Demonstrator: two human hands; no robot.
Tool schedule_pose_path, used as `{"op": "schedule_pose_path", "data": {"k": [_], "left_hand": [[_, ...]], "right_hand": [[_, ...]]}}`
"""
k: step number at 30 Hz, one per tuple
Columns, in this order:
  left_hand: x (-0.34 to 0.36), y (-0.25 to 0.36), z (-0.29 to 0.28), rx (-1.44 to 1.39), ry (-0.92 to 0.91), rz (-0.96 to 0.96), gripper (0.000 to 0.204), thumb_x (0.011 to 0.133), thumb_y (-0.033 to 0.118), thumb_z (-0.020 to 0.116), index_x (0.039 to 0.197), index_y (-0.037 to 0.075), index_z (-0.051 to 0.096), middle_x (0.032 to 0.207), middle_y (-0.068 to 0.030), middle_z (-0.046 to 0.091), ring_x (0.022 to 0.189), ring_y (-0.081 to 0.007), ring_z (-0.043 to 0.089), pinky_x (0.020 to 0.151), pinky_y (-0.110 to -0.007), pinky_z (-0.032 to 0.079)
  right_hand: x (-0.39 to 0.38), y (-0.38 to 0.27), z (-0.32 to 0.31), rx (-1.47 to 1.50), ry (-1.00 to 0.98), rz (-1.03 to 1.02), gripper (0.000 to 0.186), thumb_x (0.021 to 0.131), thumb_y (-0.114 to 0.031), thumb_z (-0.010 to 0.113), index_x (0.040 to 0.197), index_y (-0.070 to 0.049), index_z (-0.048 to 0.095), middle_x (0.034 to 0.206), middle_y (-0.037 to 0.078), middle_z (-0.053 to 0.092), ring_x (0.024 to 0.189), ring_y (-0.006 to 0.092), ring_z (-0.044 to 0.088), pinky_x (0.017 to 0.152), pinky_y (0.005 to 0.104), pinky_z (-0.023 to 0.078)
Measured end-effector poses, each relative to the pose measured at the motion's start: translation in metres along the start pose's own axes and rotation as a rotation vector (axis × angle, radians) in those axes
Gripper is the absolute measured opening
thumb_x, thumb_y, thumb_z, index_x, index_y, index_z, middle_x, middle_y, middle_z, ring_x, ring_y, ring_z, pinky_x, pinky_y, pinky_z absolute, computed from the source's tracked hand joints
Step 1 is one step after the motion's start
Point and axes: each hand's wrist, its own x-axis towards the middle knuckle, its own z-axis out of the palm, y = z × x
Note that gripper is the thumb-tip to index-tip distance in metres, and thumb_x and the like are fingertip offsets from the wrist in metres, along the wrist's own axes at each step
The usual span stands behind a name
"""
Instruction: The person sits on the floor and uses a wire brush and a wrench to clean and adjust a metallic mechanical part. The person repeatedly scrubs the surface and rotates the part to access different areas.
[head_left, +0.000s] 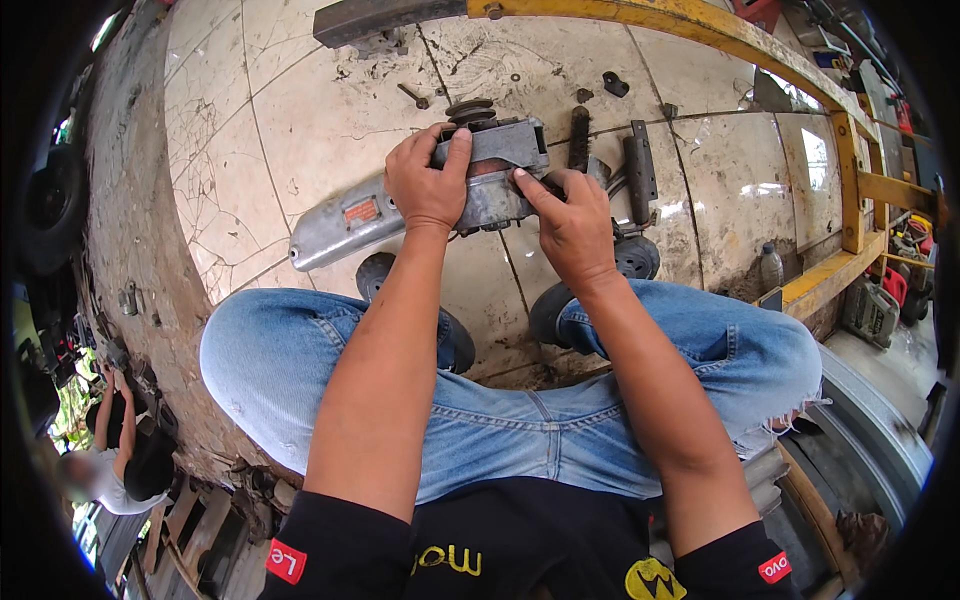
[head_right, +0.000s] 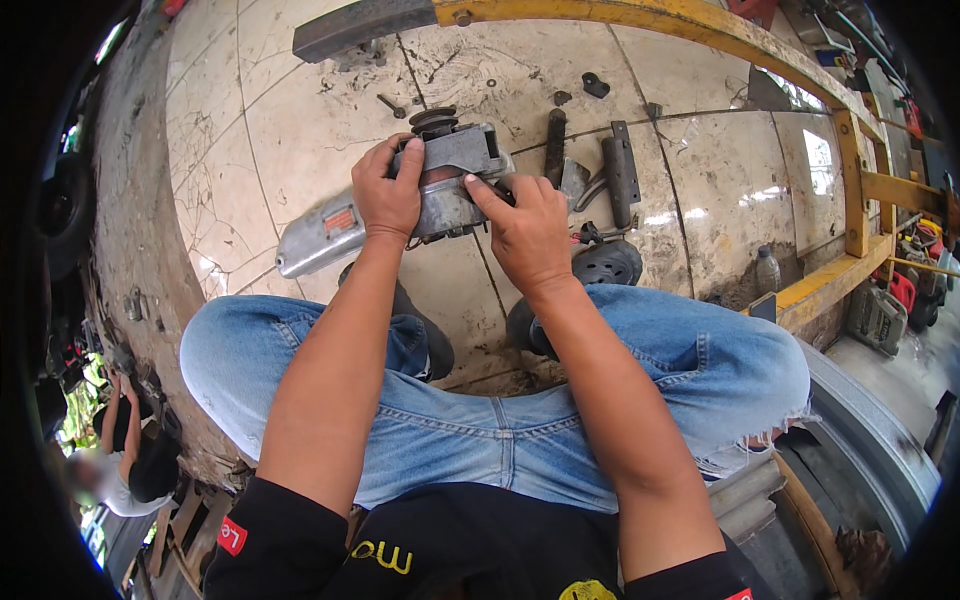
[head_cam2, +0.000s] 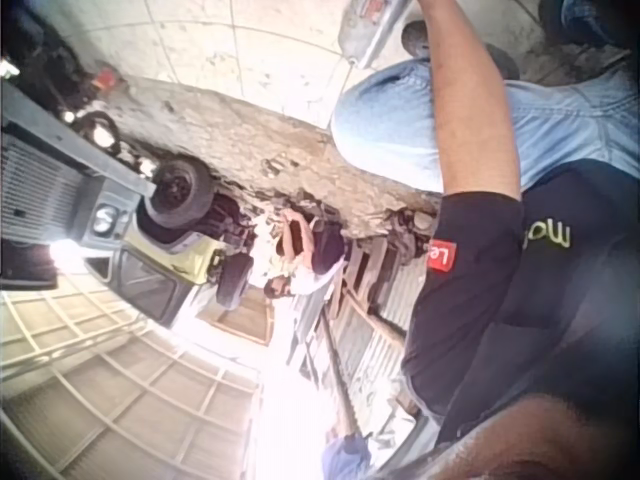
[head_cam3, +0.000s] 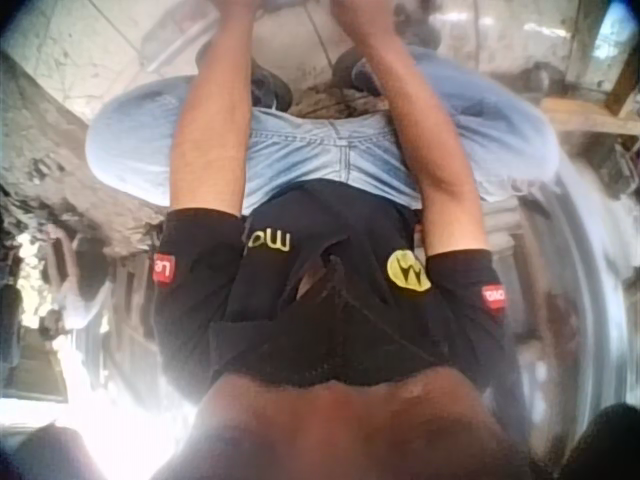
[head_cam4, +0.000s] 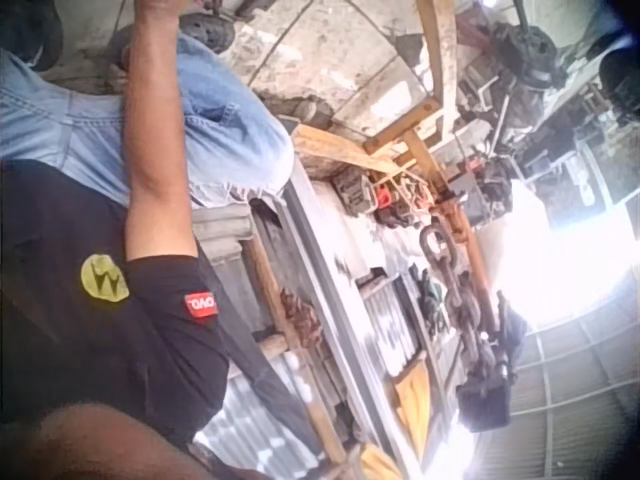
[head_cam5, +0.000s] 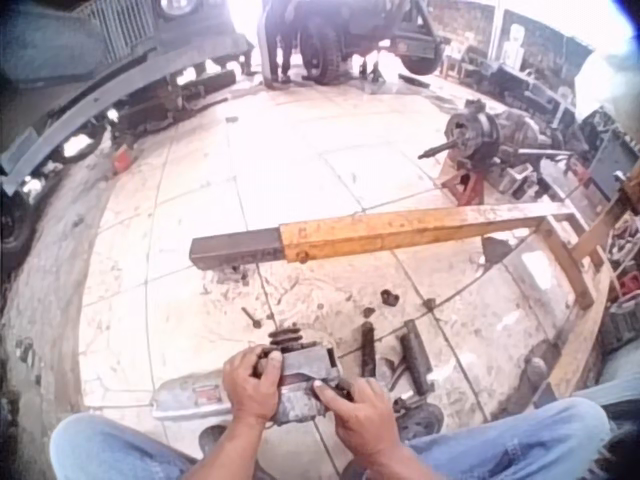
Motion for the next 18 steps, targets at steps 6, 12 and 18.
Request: {"op": "schedule_pose_path", "data": {"k": [6,12,18], "left_hand": [[0.0,0.001,0.001,-0.017,-0.011,0.0,0.037,0.084,0.048,0.071,0.101,0.015,0.076,0.106,-0.0063,0.071,0.109,-0.0297,0.058,0.097,-0.042,0.042],[0.002,-0.005,0.003,-0.031,-0.015,0.0,0.038,0.083,0.047,0.071,0.102,0.014,0.076,0.107,-0.0074,0.071,0.109,-0.0301,0.058,0.097,-0.042,0.043],[0.002,-0.004,0.0,-0.024,-0.004,0.004,0.038,0.083,0.047,0.071,0.101,0.014,0.076,0.106,-0.0074,0.071,0.109,-0.0297,0.058,0.096,-0.042,0.043]], "right_hand": [[0.005,0.002,0.003,0.033,0.064,-0.049,0.046,0.078,-0.005,0.066,0.119,-0.026,0.071,0.093,0.004,0.06,0.083,0.0259,0.056,0.07,0.0392,0.042],[0.012,-0.01,0.004,0.016,0.066,0.005,0.038,0.081,-0.007,0.064,0.116,-0.022,0.071,0.091,0.003,0.06,0.081,0.026,0.057,0.07,0.039,0.042],[0.006,-0.004,0.0,0.079,0.09,0.05,0.033,0.082,-0.008,0.067,0.114,-0.018,0.069,0.087,0.003,0.061,0.082,0.0255,0.058,0.071,0.0394,0.043]]}}
